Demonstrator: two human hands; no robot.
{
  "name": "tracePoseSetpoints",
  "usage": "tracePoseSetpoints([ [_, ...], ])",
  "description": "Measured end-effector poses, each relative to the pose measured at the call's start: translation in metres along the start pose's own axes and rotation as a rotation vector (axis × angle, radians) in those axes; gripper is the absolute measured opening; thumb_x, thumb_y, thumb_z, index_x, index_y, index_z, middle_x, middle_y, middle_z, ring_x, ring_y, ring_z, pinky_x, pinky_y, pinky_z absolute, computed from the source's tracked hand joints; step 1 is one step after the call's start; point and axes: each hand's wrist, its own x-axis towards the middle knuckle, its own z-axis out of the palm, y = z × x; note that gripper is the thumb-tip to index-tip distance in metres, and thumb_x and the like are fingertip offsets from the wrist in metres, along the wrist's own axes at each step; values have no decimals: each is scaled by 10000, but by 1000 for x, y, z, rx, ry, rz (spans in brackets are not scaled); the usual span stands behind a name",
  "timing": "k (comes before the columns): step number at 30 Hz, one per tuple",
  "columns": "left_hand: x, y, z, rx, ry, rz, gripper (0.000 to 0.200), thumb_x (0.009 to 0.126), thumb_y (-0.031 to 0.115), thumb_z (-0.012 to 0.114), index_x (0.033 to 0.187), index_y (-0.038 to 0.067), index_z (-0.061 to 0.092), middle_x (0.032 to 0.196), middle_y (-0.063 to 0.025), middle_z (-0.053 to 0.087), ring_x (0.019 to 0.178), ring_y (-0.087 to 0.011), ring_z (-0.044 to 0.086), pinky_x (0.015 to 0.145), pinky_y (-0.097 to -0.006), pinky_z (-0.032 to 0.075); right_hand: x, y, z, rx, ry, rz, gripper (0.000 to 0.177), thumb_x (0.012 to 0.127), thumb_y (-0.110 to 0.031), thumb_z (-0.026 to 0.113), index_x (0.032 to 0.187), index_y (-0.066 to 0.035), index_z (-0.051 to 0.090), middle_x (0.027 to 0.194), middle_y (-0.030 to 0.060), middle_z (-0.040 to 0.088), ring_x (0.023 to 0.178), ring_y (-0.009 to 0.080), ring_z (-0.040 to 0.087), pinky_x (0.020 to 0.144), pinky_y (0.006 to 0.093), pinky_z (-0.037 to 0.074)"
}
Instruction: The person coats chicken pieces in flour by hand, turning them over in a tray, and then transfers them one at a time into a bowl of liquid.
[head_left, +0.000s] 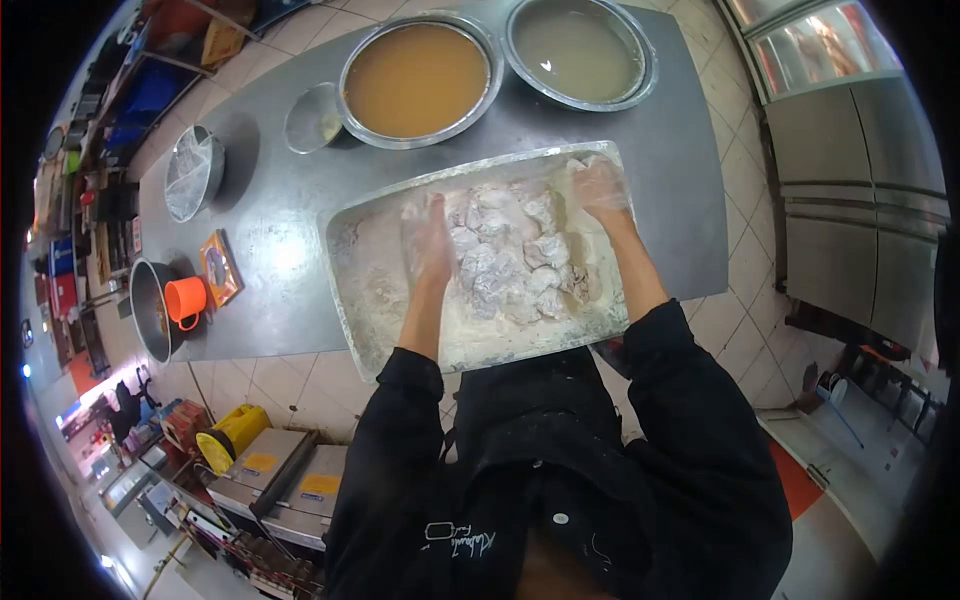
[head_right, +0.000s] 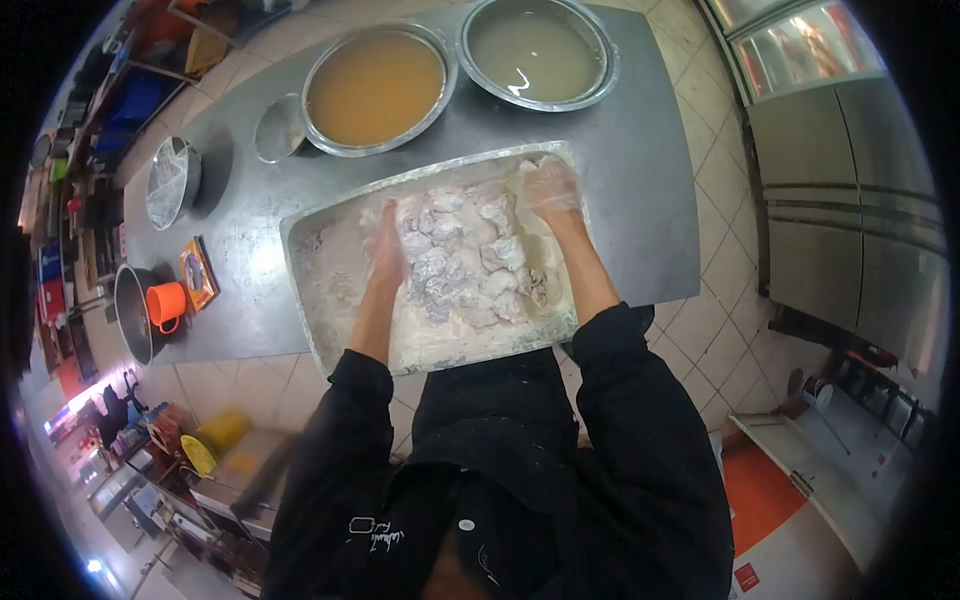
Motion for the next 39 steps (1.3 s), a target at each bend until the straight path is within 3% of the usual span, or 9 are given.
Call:
tracePoseSetpoints([
  [6, 29, -45, 66, 19, 237, 404, 683, 849, 555, 468, 1190, -32, 548, 1159, -280, 560, 1110, -341, 540, 957, -385, 383, -3, 37, 2, -160, 10, -8, 243, 834, -192, 491, 813, -71, 701, 823, 166, 645, 805, 307, 634, 681, 416, 506],
  [10, 29, 1, 84, 8, 56, 289, 620, 823, 550, 500, 1060, -8, 637, 1068, -273, 603, 1044, -354, 571, 921, -385, 420, 0, 87, -1, -221, -62, 40, 331, 880, -255, 470, 814, -9, 683, 856, 194, 637, 815, 343, 623, 701, 430, 495],
  [12, 45, 10, 107, 221, -18, 391, 549, 795, 530, 543, 920, 14, 685, 981, -255, 633, 997, -358, 587, 887, -390, 440, -13, 82, -27, 272, 96, 494, 376, 864, -312, 477, 855, 9, 674, 915, 220, 635, 861, 357, 619, 736, 424, 490],
  [19, 86, 5, 141, 96, 230, 538, 486, 783, 484, 582, 671, 21, 678, 745, -173, 661, 810, -312, 637, 802, -412, 453, -50, 42, -55, 233, -525, 179, 550, 744, -405, 613, 1026, 67, 595, 961, 244, 634, 918, 359, 619, 808, 394, 486],
  [21, 105, -16, 138, 114, 168, 718, 424, 782, 406, 630, 586, 30, 651, 639, -170, 629, 695, -284, 629, 707, -400, 461, -60, 33, -12, 217, -397, 223, 577, 728, -422, 625, 1018, 76, 603, 971, 243, 634, 929, 349, 619, 816, 387, 486],
  [24, 36, 34, 65, -13, -113, 400, 375, 784, 294, 662, 915, -56, 633, 895, -137, 665, 759, -249, 627, 737, -368, 458, -55, 28, -2, 233, -334, 252, 625, 697, -433, 657, 1018, 100, 598, 979, 253, 629, 940, 344, 617, 816, 379, 491],
  [30, 45, 10, 29, -606, -451, -31, 320, 814, 210, 657, 1003, -45, 619, 895, -54, 623, 725, -124, 572, 623, -304, 467, -62, 47, -54, 495, -248, 276, 731, 633, -422, 748, 1067, 132, 549, 1026, 292, 594, 973, 340, 608, 839, 372, 486],
  [37, -19, 44, 32, -422, -374, 11, 328, 839, 185, 598, 1072, -45, 579, 961, -75, 614, 874, -144, 573, 744, -310, 475, -60, 17, -80, 1071, 86, 122, 788, 700, -336, 741, 1273, 75, 390, 1157, 230, 564, 1112, 287, 543, 947, 340, 423],
  [39, -25, 34, 54, -406, -556, 326, 350, 852, 159, 574, 1156, -6, 522, 1041, -77, 604, 950, -164, 568, 821, -310, 463, -63, -13, -98, 1313, 64, 81, 724, 742, -287, 716, 1291, 46, 382, 1160, 197, 567, 1105, 268, 541, 950, 327, 419],
])
